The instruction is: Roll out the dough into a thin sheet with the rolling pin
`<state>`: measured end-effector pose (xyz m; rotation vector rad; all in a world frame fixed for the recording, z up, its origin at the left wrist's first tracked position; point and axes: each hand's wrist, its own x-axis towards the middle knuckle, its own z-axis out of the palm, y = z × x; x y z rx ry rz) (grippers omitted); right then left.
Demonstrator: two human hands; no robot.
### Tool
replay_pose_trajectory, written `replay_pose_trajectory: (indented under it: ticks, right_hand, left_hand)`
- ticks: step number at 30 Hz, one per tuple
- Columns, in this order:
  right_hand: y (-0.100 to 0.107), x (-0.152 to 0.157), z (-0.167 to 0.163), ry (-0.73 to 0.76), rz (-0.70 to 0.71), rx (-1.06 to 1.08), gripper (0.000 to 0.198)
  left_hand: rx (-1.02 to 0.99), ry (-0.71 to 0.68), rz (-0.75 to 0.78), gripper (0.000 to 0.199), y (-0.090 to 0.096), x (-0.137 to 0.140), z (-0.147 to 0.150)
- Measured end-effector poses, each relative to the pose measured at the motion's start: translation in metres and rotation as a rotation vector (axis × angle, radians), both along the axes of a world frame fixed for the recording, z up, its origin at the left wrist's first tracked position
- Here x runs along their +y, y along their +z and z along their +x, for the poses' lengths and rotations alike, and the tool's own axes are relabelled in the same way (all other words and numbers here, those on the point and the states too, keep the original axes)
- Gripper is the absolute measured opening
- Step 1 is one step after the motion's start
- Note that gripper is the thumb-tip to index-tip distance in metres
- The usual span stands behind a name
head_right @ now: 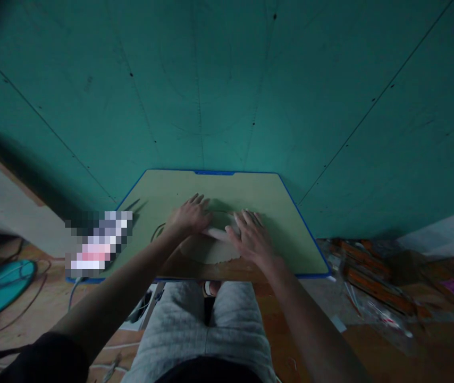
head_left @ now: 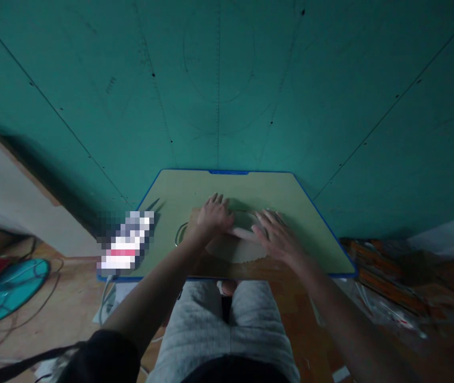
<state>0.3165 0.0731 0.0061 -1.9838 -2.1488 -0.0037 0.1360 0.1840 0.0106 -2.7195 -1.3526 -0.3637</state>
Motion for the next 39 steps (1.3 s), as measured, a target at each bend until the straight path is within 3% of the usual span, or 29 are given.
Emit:
replay_pose_trajectory:
  ticks: [3,7,11,21,24,28,34,39]
  right_hand:
    - [0.000,-0.007,-0.007,-0.028,-0.045,-0.006,0.069]
    - [0.003,-0.028,-0.025,0.005,-0.036,-0.030,0.073]
    - [0.006,-0.044,-0.039,0.027,-0.009,-0.054,0.071]
    - [-0.012,-0.084,-0.058,0.091,0.180,-0.118,0.065]
    - [-0.009,-0.070,-0.053,0.145,0.187,-0.134,0.061]
    - [-0.001,-0.038,-0.036,0.188,0.180,-0.150,0.064]
    - [-0.011,-0.017,-0.001,0.059,0.169,-0.124,0.070]
    - [-0.018,0.003,0.013,-0.055,0.077,0.067,0.063]
  left_hand:
    - [0.018,-0.033,0.017,0.048,-0.002,-0.005,-0.005]
    - [0.002,-0.078,0.079,0.047,-0.002,-0.038,-0.025]
    - [-0.075,-0.033,0.080,0.051,-0.003,-0.068,-0.042]
    - [-0.132,-0.097,0.157,0.053,-0.029,-0.129,-0.083]
    - [-0.106,-0.109,0.138,0.057,-0.027,-0.117,-0.082]
    - [-0.061,-0.022,0.101,0.057,-0.014,-0.073,-0.063]
    - [-0.016,0.099,0.007,0.054,-0.006,-0.014,-0.028]
    - [-0.032,0.085,0.018,0.053,-0.011,-0.012,-0.026]
